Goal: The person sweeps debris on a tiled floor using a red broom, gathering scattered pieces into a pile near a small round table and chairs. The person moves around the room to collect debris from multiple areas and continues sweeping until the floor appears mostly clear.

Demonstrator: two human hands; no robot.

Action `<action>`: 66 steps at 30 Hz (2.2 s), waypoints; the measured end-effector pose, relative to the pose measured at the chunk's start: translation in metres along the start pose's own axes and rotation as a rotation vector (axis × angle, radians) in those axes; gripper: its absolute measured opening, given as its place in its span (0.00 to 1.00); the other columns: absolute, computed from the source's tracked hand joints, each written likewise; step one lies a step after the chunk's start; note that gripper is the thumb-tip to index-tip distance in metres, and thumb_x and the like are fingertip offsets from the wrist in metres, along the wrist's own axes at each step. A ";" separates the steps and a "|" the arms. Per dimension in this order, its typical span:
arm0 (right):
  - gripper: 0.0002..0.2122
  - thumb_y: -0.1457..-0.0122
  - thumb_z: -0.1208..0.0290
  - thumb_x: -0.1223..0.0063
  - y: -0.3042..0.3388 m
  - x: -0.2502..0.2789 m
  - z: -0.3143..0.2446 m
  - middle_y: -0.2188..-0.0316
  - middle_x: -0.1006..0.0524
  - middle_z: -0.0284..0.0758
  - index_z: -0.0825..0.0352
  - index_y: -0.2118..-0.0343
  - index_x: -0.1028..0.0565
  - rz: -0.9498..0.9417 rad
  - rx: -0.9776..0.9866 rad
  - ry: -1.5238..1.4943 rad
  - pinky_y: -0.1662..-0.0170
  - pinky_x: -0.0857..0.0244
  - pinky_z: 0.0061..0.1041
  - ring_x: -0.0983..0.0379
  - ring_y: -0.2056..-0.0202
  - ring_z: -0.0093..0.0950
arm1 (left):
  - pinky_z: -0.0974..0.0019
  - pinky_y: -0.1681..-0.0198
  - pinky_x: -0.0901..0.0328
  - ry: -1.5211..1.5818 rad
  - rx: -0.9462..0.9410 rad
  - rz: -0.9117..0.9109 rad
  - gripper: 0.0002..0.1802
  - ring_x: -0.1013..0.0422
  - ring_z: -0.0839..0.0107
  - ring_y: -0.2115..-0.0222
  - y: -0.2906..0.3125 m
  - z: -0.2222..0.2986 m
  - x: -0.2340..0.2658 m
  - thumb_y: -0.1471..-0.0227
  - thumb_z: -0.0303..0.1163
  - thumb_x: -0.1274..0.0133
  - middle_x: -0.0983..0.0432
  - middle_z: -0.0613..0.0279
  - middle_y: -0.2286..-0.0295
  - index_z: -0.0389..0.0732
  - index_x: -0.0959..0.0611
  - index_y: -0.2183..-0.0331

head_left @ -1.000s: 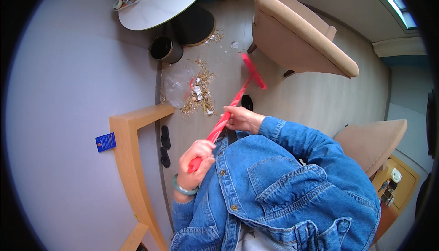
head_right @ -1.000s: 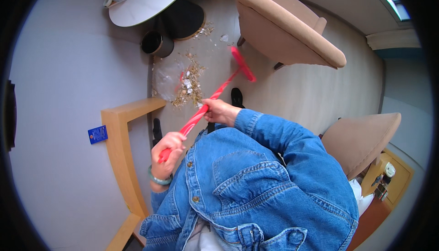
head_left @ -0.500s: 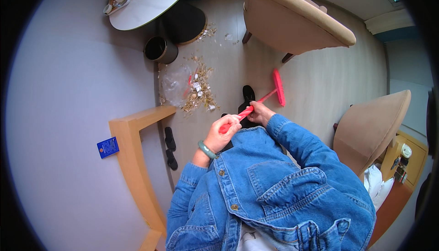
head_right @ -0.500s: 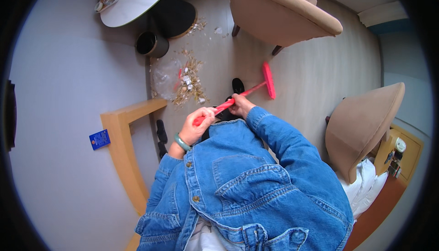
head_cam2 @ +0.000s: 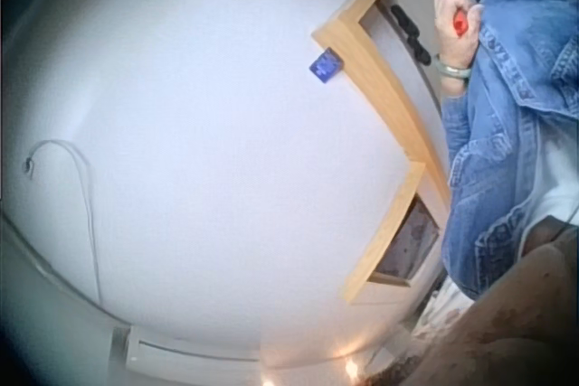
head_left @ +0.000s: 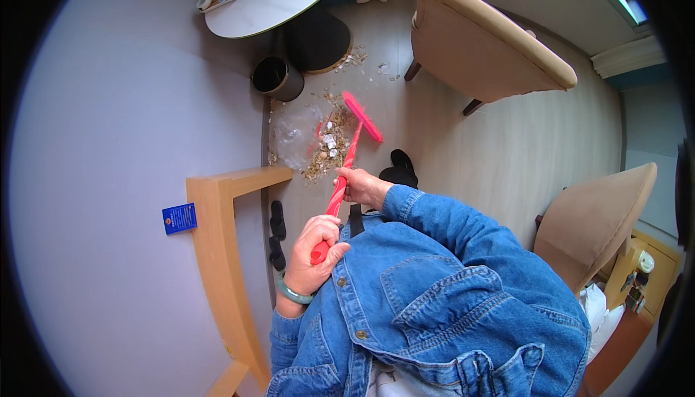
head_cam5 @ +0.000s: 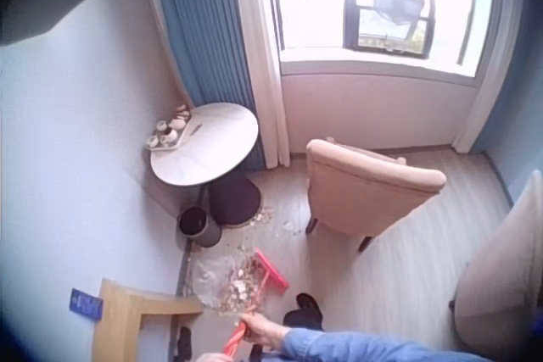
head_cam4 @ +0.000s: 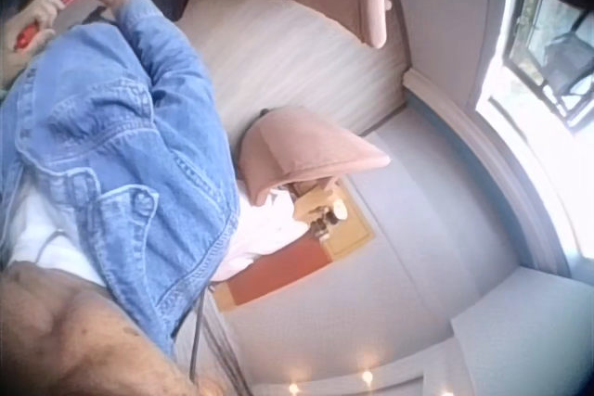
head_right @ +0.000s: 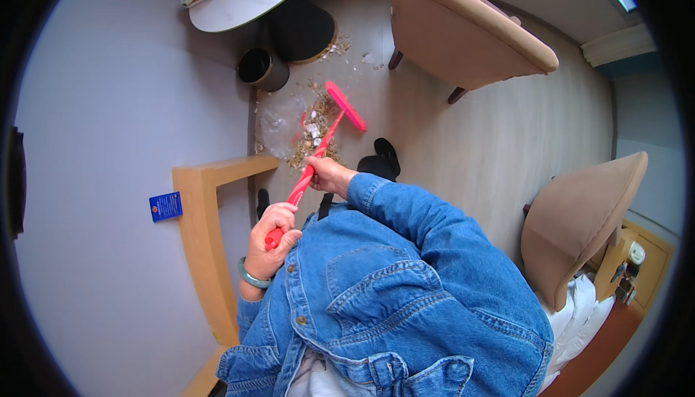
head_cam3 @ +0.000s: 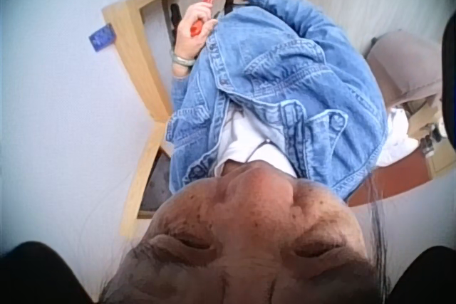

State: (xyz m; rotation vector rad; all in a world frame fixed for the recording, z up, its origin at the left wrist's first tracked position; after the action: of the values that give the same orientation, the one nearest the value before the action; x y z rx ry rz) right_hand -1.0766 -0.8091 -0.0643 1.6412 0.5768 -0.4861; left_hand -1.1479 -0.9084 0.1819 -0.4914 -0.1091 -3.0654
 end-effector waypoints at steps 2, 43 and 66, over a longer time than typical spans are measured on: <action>0.08 0.38 0.60 0.51 0.008 -0.003 -0.008 0.74 0.25 0.24 0.58 0.66 0.30 0.022 0.038 0.021 0.65 0.34 0.25 0.28 0.72 0.20 | 0.61 0.54 0.37 0.000 -0.037 -0.003 0.14 0.31 0.59 0.60 -0.002 0.006 0.001 0.54 0.24 0.37 0.31 0.60 0.73 0.38 0.30 0.76; 0.10 0.40 0.63 0.61 -0.146 0.029 -0.295 0.77 0.27 0.34 0.63 0.66 0.32 0.392 -0.002 0.568 0.76 0.34 0.31 0.28 0.78 0.30 | 0.71 0.57 0.32 0.633 0.339 0.838 0.07 0.31 0.77 0.64 -0.264 -0.100 -0.033 0.47 0.16 0.48 0.28 0.63 0.65 0.39 0.28 0.70; 0.10 0.39 0.60 0.54 -0.072 -0.009 -0.238 0.81 0.30 0.31 0.62 0.70 0.30 0.196 -0.062 0.639 0.77 0.38 0.28 0.33 0.81 0.26 | 0.63 0.48 0.38 0.199 0.124 0.645 0.06 0.31 0.64 0.55 -0.192 -0.015 -0.014 0.49 0.18 0.45 0.27 0.60 0.67 0.37 0.27 0.70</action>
State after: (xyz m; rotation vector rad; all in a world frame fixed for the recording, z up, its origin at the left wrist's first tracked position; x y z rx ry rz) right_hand -1.1303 -0.5670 -0.0807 1.7649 0.8736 0.2162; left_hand -1.1480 -0.7173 0.1509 -0.1628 -0.1073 -2.4369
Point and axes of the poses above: each hand's wrist, its own y-axis away from the middle knuckle, its own x-axis out of the back of the hand, z = x × y, the point moved 2 cm from there along -y, towards the middle knuckle
